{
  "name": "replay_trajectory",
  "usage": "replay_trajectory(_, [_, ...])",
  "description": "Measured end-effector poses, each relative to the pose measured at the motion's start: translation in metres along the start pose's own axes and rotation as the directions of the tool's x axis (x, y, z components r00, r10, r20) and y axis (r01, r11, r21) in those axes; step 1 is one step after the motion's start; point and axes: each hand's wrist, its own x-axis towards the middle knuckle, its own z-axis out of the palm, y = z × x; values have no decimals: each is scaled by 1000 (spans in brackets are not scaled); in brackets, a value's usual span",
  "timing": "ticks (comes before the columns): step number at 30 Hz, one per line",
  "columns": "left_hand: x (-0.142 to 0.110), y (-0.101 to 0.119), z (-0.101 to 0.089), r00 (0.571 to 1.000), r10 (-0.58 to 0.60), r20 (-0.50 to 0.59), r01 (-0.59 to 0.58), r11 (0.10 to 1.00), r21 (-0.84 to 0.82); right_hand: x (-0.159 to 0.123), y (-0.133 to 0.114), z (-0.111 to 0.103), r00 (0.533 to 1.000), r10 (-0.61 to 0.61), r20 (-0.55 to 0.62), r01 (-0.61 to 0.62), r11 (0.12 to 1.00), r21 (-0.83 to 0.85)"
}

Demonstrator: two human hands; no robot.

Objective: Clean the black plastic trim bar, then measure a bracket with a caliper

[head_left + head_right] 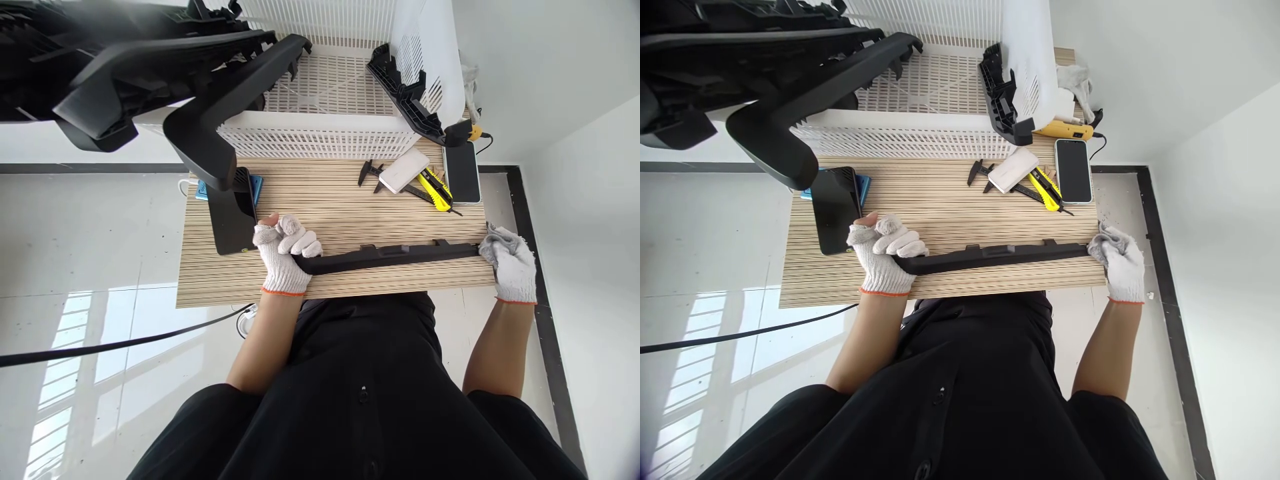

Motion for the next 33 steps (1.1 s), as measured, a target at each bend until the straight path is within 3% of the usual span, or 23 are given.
replay_trajectory(11, [-1,1,3,1000,-7,-5,7,1000,1,2,6,-6,998,16,56,-19,998,63])
replay_trajectory(13, [-1,0,3,1000,-9,1,9,1000,7,2,5,-9,989,52,135,-51,999,-13])
replay_trajectory(15, [-1,-2,4,1000,-20,-2,20,1000,-10,1,1,-10,978,35,204,9,977,-213])
replay_trajectory(18, [-2,-4,7,999,-45,-11,44,998,-46,-3,-9,-6,970,-96,221,197,845,-497])
replay_trajectory(22, [-3,-4,10,998,-68,-19,66,996,-68,-11,-20,3,948,-195,250,315,675,-667])
replay_trajectory(27, [-3,-3,10,996,-79,-32,77,995,-67,-19,-29,13,880,-282,381,474,523,-709])
replay_trajectory(33, [-3,-2,11,995,-86,-45,84,995,-56,-35,-46,37,778,-252,575,627,374,-684])
